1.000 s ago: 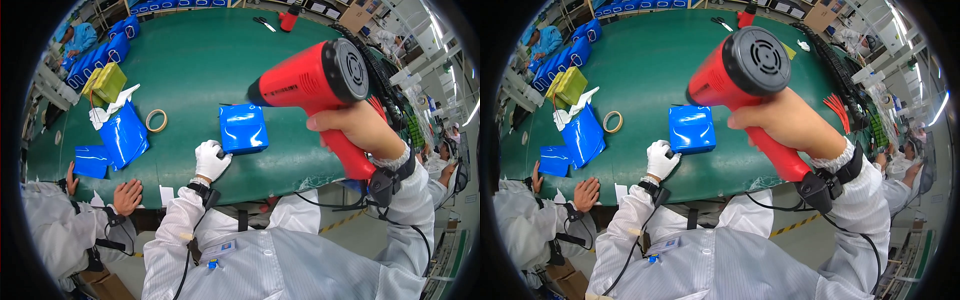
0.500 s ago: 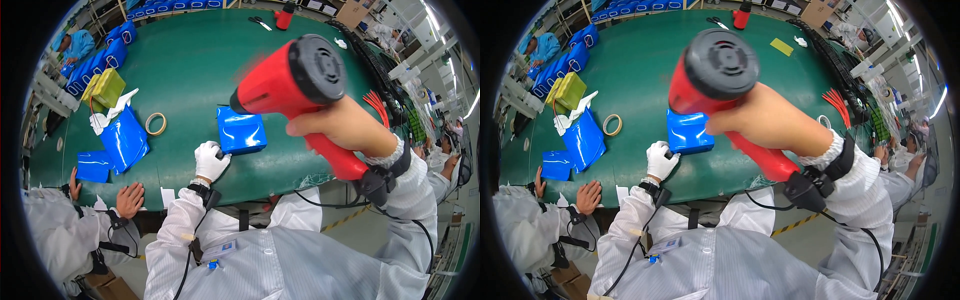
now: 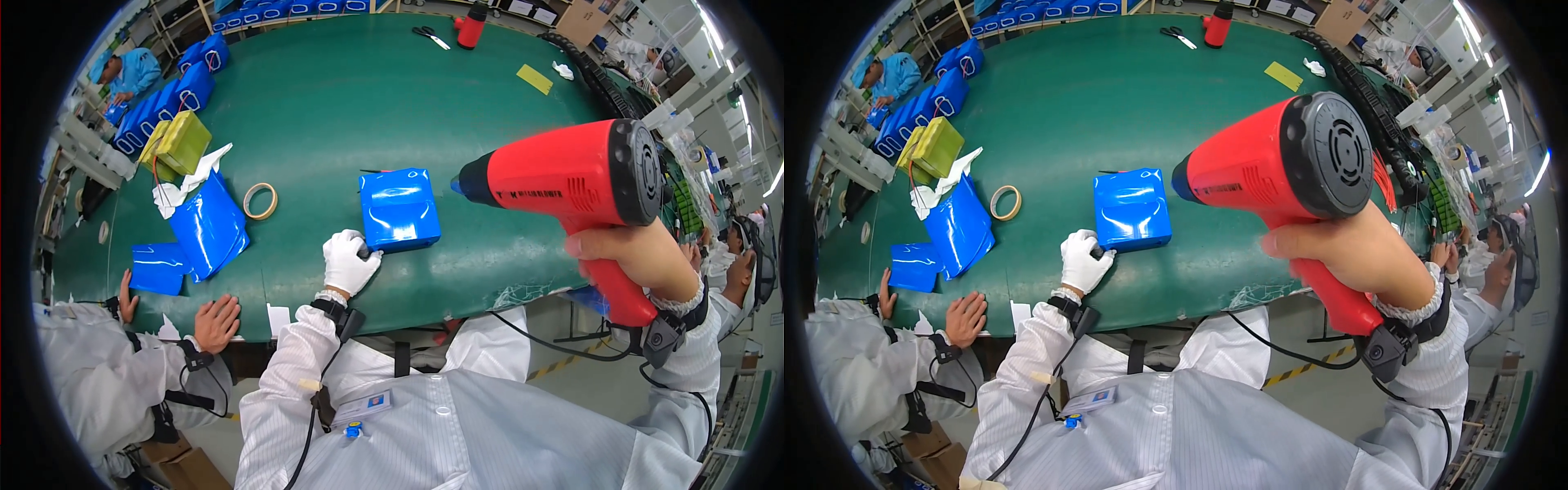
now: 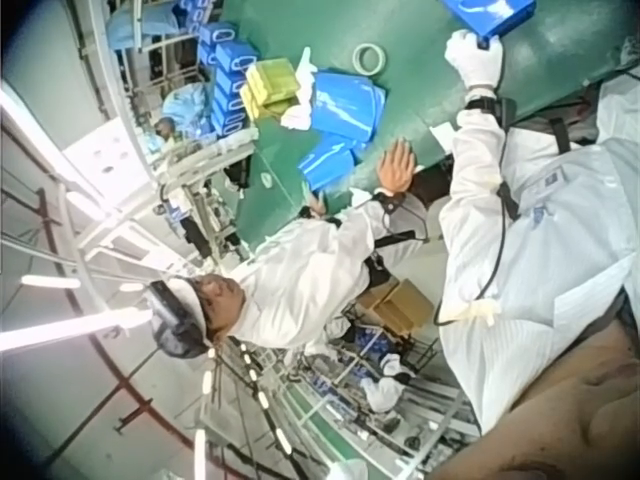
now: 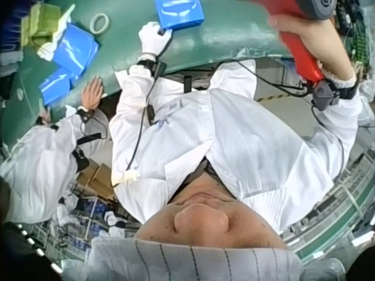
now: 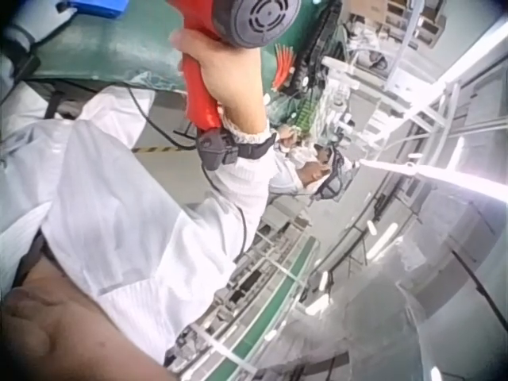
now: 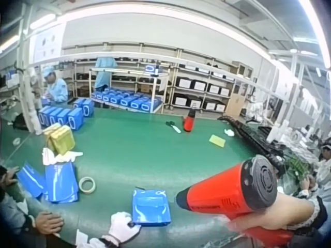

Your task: Manually assembling a battery pack by applying blue heat-shrink insulation and using a heat gun to seal it.

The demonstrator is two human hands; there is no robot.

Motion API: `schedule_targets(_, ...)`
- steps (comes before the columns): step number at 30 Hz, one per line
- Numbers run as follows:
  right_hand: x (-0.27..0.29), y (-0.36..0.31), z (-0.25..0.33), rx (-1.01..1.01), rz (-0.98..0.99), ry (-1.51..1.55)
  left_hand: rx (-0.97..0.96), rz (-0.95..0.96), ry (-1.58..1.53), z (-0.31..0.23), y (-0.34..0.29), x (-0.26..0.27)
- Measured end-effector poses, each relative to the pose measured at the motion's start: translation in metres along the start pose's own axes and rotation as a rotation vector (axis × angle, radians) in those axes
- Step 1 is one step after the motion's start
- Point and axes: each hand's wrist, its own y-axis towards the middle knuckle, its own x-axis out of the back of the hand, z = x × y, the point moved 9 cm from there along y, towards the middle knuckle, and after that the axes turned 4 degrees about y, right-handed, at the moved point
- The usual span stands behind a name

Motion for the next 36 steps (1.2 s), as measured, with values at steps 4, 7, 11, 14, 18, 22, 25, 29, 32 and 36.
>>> schedule_targets(4, -0.010, -0.007, 0.008, 0.049, 0.025, 0.059, 0.014, 0.016, 0.002, 0.001, 0.000, -0.002)
schedule_targets(7, -0.020, -0.005, 0.017, 0.082, 0.083, 0.006, 0.011, 0.013, -0.004, 0.000, 0.001, -0.001)
schedule_targets(11, -0.042, -0.001, 0.037, 0.138, 0.134, -0.076, 0.011, -0.002, 0.007, 0.001, -0.001, 0.001)
schedule_targets(14, -0.054, 0.002, 0.055, 0.200, 0.162, -0.039, 0.017, 0.012, -0.002, 0.000, 0.000, 0.000)
schedule_targets(18, -0.070, 0.009, 0.068, 0.242, 0.208, -0.038, 0.022, 0.011, -0.006, 0.001, 0.000, 0.000)
schedule_targets(22, -0.078, 0.011, 0.071, 0.249, 0.221, -0.028, 0.024, 0.003, -0.018, 0.003, -0.001, -0.002)
schedule_targets(25, -0.072, 0.011, 0.064, 0.230, 0.228, -0.014, 0.017, -0.010, -0.021, 0.000, 0.000, 0.000)
schedule_targets(29, -0.044, 0.018, 0.041, 0.168, 0.107, 0.021, 0.018, -0.001, -0.016, 0.001, 0.000, 0.001)
schedule_targets(32, -0.021, 0.014, 0.023, 0.088, 0.041, 0.127, 0.019, 0.007, -0.014, 0.001, 0.000, 0.000)
schedule_targets(36, -0.005, 0.007, 0.005, 0.079, 0.042, 0.137, 0.007, 0.002, -0.004, -0.001, 0.001, 0.001)
